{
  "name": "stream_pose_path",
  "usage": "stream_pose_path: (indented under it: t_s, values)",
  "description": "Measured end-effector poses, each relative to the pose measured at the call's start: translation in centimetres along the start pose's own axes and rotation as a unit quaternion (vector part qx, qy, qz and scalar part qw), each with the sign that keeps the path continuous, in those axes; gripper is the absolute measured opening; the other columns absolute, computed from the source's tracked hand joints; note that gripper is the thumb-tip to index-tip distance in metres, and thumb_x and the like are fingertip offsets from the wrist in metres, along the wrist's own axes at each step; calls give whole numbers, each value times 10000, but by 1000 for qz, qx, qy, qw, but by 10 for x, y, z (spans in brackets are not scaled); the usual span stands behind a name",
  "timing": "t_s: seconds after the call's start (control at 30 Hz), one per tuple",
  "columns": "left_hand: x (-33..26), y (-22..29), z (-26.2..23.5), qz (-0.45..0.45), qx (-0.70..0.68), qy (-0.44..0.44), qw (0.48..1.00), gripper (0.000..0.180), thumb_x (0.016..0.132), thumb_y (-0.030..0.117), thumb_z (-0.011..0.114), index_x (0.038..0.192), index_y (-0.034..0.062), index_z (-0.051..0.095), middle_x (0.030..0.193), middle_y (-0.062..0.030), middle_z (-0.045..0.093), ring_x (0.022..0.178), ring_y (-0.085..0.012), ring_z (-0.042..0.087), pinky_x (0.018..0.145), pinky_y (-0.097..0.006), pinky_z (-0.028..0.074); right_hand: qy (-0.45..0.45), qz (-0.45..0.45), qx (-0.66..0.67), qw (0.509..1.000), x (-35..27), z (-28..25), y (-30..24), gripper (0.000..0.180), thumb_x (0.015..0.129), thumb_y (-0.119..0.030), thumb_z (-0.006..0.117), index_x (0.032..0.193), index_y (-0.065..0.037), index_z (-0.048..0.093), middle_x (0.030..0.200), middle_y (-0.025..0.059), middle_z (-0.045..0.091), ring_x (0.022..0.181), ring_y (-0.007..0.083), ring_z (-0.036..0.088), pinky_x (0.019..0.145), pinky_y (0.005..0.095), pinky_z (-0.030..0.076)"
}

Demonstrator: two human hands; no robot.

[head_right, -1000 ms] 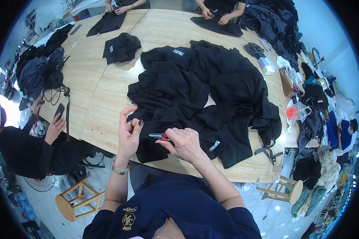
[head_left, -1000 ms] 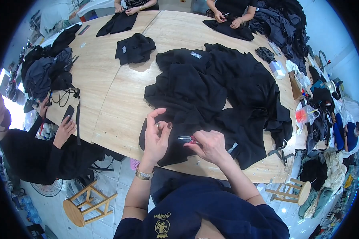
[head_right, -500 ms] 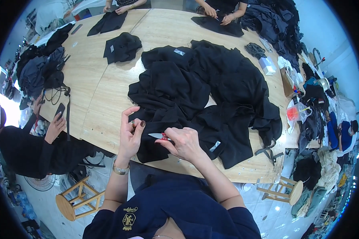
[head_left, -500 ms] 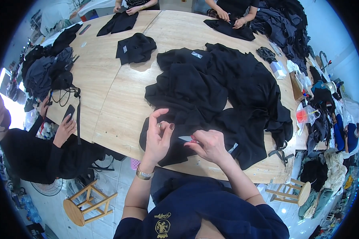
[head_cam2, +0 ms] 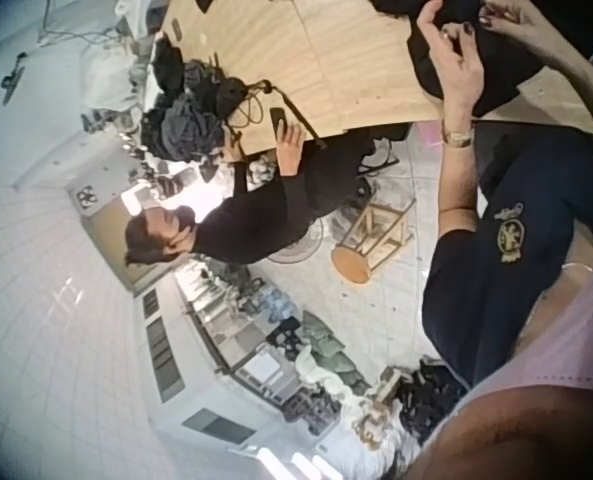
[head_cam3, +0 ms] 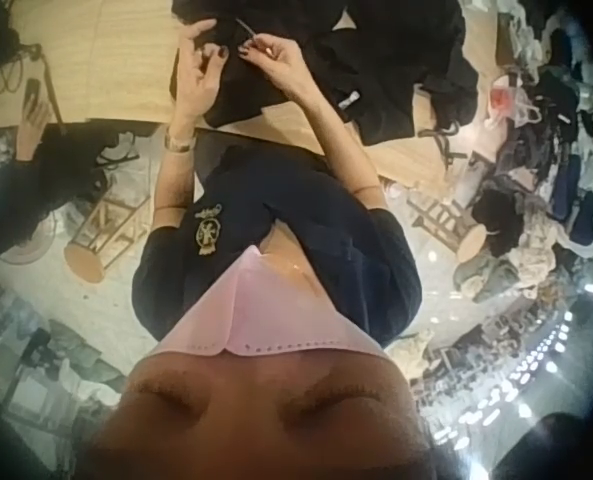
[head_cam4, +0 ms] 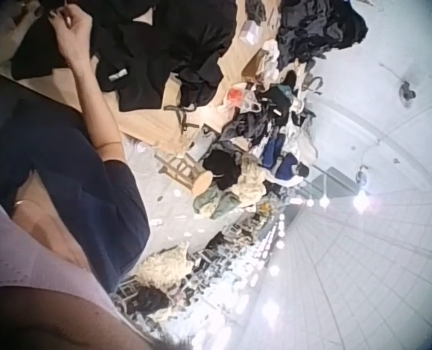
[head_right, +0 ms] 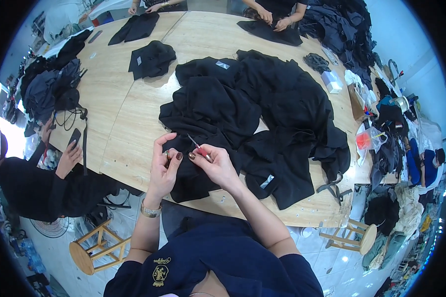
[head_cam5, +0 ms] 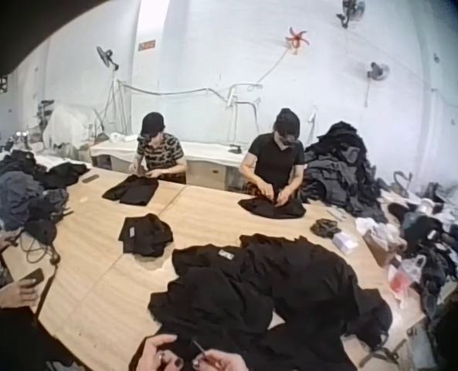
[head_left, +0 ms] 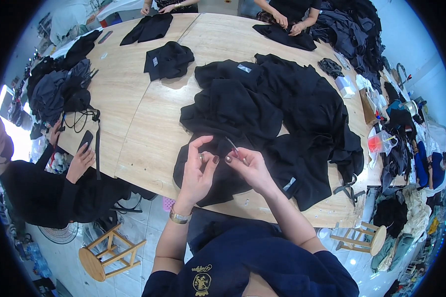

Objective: Trim excess threads and inspect labels on black garment pieces using small scissors.

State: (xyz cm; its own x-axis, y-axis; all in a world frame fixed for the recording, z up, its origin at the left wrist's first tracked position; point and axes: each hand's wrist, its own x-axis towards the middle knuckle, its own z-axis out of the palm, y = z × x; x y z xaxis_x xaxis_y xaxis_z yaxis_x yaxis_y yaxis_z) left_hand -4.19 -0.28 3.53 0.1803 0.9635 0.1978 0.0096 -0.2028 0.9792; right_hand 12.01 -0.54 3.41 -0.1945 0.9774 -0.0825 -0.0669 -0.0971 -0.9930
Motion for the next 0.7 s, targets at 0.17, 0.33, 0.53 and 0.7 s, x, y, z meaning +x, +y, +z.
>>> stream_pose_path:
  t_s: [0.17, 0.33, 0.53, 0.7]
  values:
    - [2, 0, -1, -37, -4, 6, 999, 311, 896, 101, 513, 1190, 51, 422, 668, -28, 519, 633, -84, 457, 653, -226, 371, 9, 101, 216, 971, 1, -2, 6, 218, 903, -212, 554, 710, -115, 525, 515, -110, 356, 407, 2, 275, 390, 193, 175]
    - [8, -20, -30, 38, 293, -74, 952, 272, 925, 257, 445, 840, 43, 589, 681, -87, 534, 762, -234, 498, 847, -352, 335, 87, 36, 163, 982, -1, -27, -3, 144, 895, -242, 577, 813, -123, 584, 565, -111, 386, 438, -4, 317, 410, 184, 224]
    - [13, -21, -82, 68, 358, -54, 930, 339, 939, 240, 387, 764, 27, 584, 793, -108, 519, 885, -276, 469, 867, -381, 334, 227, -35, 123, 965, -6, -76, -22, 154, 895, -269, 572, 836, -133, 615, 544, -122, 353, 425, -15, 263, 400, 163, 178]
    - [29, 42, -119, 125, 359, 33, 924, 387, 937, 279, 358, 765, 20, 589, 845, -126, 477, 852, -285, 459, 769, -364, 366, 198, -136, 93, 966, -11, -92, -47, 171, 910, -233, 552, 875, -72, 594, 546, -90, 353, 443, 2, 265, 417, 173, 196]
